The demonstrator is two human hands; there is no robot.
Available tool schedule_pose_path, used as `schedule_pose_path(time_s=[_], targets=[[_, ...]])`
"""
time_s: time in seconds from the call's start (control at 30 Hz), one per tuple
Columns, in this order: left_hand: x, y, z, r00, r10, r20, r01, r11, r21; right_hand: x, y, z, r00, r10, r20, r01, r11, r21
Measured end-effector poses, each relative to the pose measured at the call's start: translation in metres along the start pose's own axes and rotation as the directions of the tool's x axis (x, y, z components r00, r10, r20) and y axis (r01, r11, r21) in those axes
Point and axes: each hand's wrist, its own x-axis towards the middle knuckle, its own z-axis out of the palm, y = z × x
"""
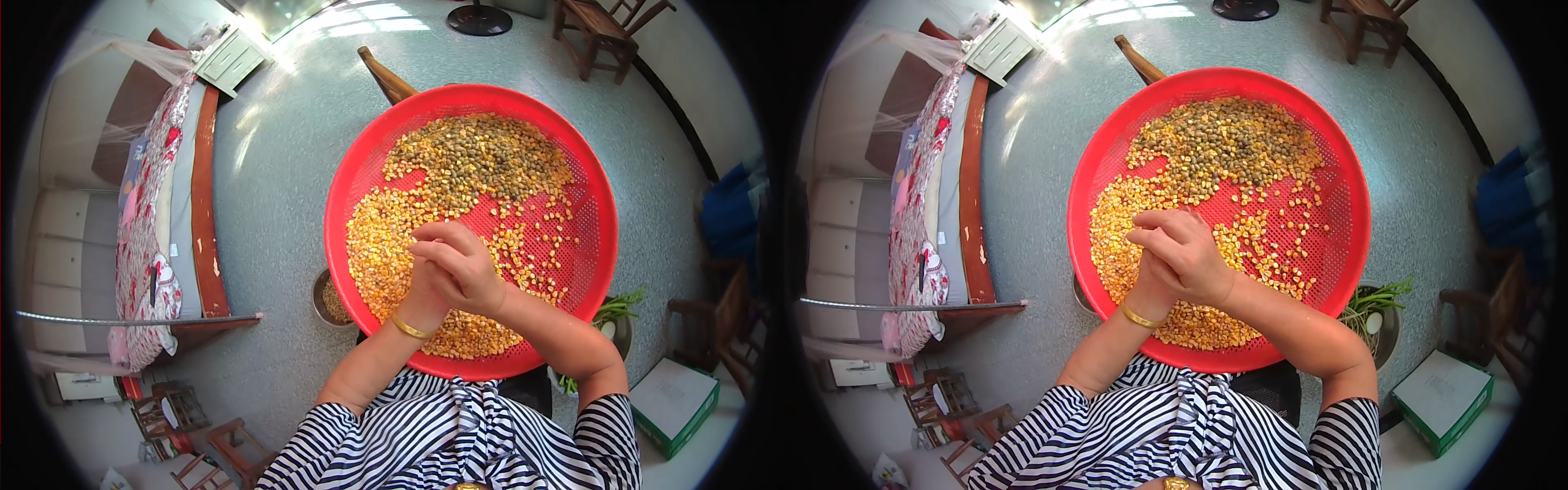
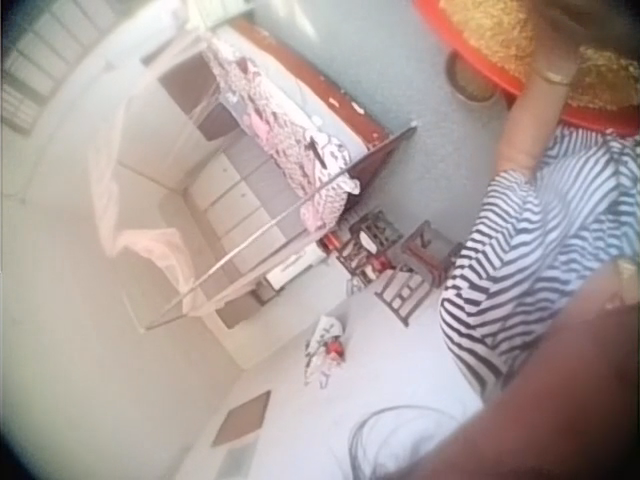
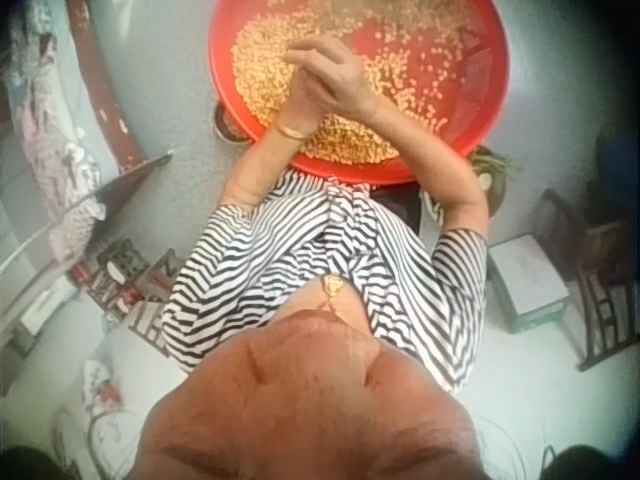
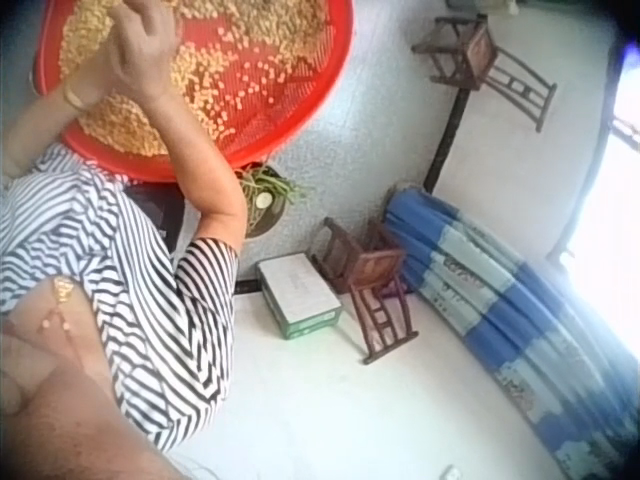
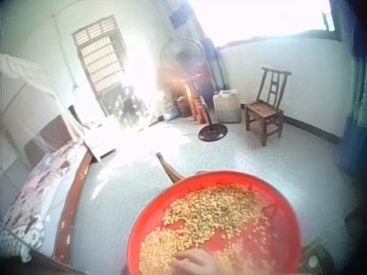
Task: The person sorts mixed grains in a plastic basket by hand, picking out beans and collecting them.
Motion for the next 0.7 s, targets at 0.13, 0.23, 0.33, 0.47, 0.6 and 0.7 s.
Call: schedule_pose_path(time_s=[0.13, 0.23, 0.33, 0.47, 0.6, 0.7], targets=[[-0.016, 0.003, -0.001, 0.999, 0.040, -0.014, -0.038, 0.988, 0.152, 0.000, 0.005, -0.007, 0.990, -0.024, -0.139, 0.030, 0.999, 0.043], [-0.015, 0.022, -0.023, 0.957, -0.291, 0.001, 0.269, 0.884, -0.383, 0.005, 0.016, -0.015, 0.967, 0.110, -0.229, -0.107, 0.994, 0.026], [-0.042, 0.056, -0.027, 0.960, -0.204, 0.189, 0.277, 0.775, -0.567, 0.007, 0.036, -0.014, 0.925, 0.309, -0.223, -0.319, 0.948, -0.012], [-0.077, 0.111, -0.068, 0.988, 0.145, 0.052, -0.090, 0.821, -0.563, -0.004, 0.054, -0.012, 0.769, 0.631, -0.104, -0.623, 0.776, 0.099], [-0.092, 0.142, -0.160, 0.886, 0.366, -0.284, -0.449, 0.831, -0.329, -0.007, 0.058, -0.008, 0.780, 0.623, -0.053, -0.624, 0.782, 0.006], [-0.100, 0.149, -0.243, 0.863, 0.376, -0.339, -0.488, 0.795, -0.360, -0.009, 0.060, -0.006, 0.875, 0.481, -0.060, -0.484, 0.869, -0.099]])
